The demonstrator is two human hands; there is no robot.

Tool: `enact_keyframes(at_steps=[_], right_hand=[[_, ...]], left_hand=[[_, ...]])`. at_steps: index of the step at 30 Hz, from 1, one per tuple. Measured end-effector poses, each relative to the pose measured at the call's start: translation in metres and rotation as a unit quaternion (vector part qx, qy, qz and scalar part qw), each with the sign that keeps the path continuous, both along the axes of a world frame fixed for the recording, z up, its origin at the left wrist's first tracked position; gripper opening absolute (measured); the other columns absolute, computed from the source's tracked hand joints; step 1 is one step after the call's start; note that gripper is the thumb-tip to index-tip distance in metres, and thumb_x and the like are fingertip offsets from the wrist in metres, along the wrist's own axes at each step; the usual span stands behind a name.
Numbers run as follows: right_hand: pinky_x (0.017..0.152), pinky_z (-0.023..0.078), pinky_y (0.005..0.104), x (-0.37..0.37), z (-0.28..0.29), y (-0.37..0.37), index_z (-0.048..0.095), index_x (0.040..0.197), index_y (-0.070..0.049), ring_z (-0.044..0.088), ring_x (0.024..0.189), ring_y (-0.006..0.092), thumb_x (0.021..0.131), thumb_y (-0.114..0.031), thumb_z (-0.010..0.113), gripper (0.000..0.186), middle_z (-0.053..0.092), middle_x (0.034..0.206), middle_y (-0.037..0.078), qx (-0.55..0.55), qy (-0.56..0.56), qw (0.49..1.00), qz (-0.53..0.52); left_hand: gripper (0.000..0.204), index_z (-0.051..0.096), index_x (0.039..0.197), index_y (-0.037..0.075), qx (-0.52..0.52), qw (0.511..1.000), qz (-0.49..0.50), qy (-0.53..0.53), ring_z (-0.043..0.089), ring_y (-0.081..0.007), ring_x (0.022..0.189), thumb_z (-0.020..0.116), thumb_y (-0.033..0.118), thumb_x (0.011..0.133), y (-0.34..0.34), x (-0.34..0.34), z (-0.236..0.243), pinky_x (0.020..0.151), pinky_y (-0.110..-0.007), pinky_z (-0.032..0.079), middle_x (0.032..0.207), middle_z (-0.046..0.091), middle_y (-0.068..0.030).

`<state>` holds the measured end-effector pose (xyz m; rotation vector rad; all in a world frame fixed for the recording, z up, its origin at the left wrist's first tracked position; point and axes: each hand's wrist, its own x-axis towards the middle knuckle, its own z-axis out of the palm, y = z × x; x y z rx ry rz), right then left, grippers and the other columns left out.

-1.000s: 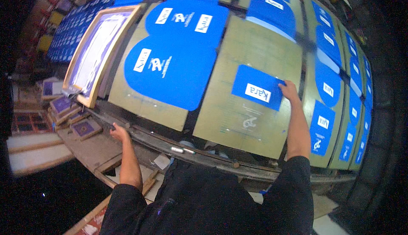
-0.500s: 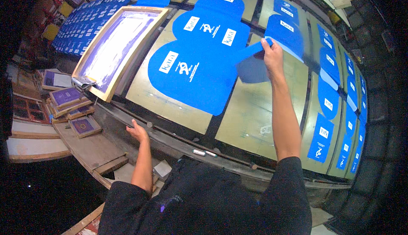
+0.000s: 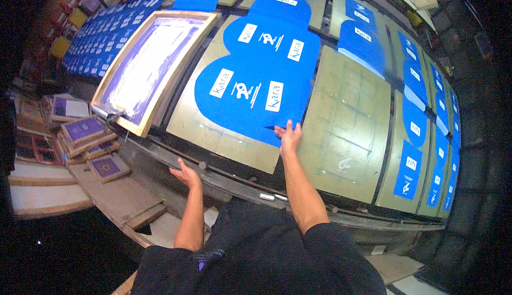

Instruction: The person uses a squeegee to pull ink across a screen-printing frame over blue cardboard cutouts on a workbench. After each pass, the person lifts the frame and moves to the next cutout, repeating the process across multiple items.

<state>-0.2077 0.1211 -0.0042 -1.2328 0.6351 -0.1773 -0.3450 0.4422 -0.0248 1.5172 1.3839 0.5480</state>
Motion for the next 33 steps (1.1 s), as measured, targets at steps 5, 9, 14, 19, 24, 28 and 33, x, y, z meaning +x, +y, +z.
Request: enact_keyframes(at_steps=[5,9,14,19,24,28,33], right_hand=[[0.058,0.06,0.0345,-0.012,-0.001,0.014,0.041,0.13,0.005,0.072,0.074,0.0292,0.105,-0.019,0.052,0.037,0.063,0.101,0.02,0.024,0.024,0.999,-0.021],[0.061,0.062,0.0364,-0.017,0.004,0.015,0.041,0.128,0.008,0.073,0.074,0.0295,0.104,-0.017,0.052,0.036,0.064,0.099,0.02,0.054,0.065,0.996,-0.007],[0.049,0.054,0.0321,-0.023,0.007,-0.01,0.045,0.126,0.006,0.069,0.063,0.0211,0.098,-0.028,0.065,0.048,0.069,0.084,0.017,-0.003,0.15,0.986,0.068],[0.054,0.052,0.0285,-0.061,0.03,-0.096,0.046,0.138,0.004,0.065,0.064,0.0159,0.094,-0.032,0.07,0.062,0.069,0.09,0.012,-0.002,0.152,0.982,0.114],[0.058,0.051,0.0274,-0.12,0.051,-0.281,0.057,0.127,-0.002,0.065,0.07,0.0129,0.093,-0.027,0.072,0.045,0.069,0.091,0.007,-0.047,0.076,0.995,0.042],[0.071,0.052,0.0292,-0.138,0.051,-0.534,0.065,0.112,-0.002,0.063,0.082,0.0132,0.091,-0.018,0.072,0.027,0.069,0.092,0.005,-0.174,0.043,0.974,-0.137],[0.09,0.051,0.0367,-0.115,0.025,-0.852,0.068,0.112,0.004,0.067,0.1,0.026,0.09,-0.028,0.072,0.039,0.072,0.106,0.017,-0.325,0.113,0.912,-0.222]], left_hand=[[0.085,0.021,0.152,-0.01,0.026,0.999,-0.018,-0.013,0.032,-0.0433,0.143,0.057,0.045,0.099,-0.008,0.001,0.009,0.118,-0.047,0.026,0.155,0.026,-0.0336],[0.086,0.023,0.151,-0.011,0.017,1.0,-0.014,-0.014,0.035,-0.0455,0.14,0.057,0.047,0.097,-0.006,0.004,0.007,0.117,-0.049,0.028,0.154,0.029,-0.0341],[0.087,0.03,0.146,-0.013,0.028,0.999,-0.031,0.002,0.042,-0.0485,0.135,0.055,0.055,0.097,-0.005,0.012,-0.013,0.113,-0.051,0.033,0.147,0.037,-0.038],[0.093,0.033,0.145,-0.013,0.069,0.994,-0.019,0.088,0.046,-0.0501,0.131,0.054,0.062,0.094,-0.002,0.021,-0.038,0.111,-0.052,0.038,0.143,0.041,-0.0387],[0.095,0.036,0.142,-0.013,0.188,0.969,0.082,0.138,0.055,-0.0504,0.121,0.058,0.064,0.091,-0.013,0.022,-0.045,0.106,-0.054,0.042,0.132,0.051,-0.0391],[0.086,0.041,0.139,-0.012,0.339,0.919,0.144,0.139,0.049,-0.0461,0.125,0.058,0.059,0.094,-0.104,-0.004,-0.034,0.105,-0.053,0.041,0.13,0.051,-0.0348],[0.062,0.048,0.134,-0.008,0.25,0.967,-0.046,-0.013,0.055,-0.0378,0.117,0.062,0.04,0.099,-0.365,-0.053,0.006,0.101,-0.048,0.045,0.13,0.054,-0.0281]])
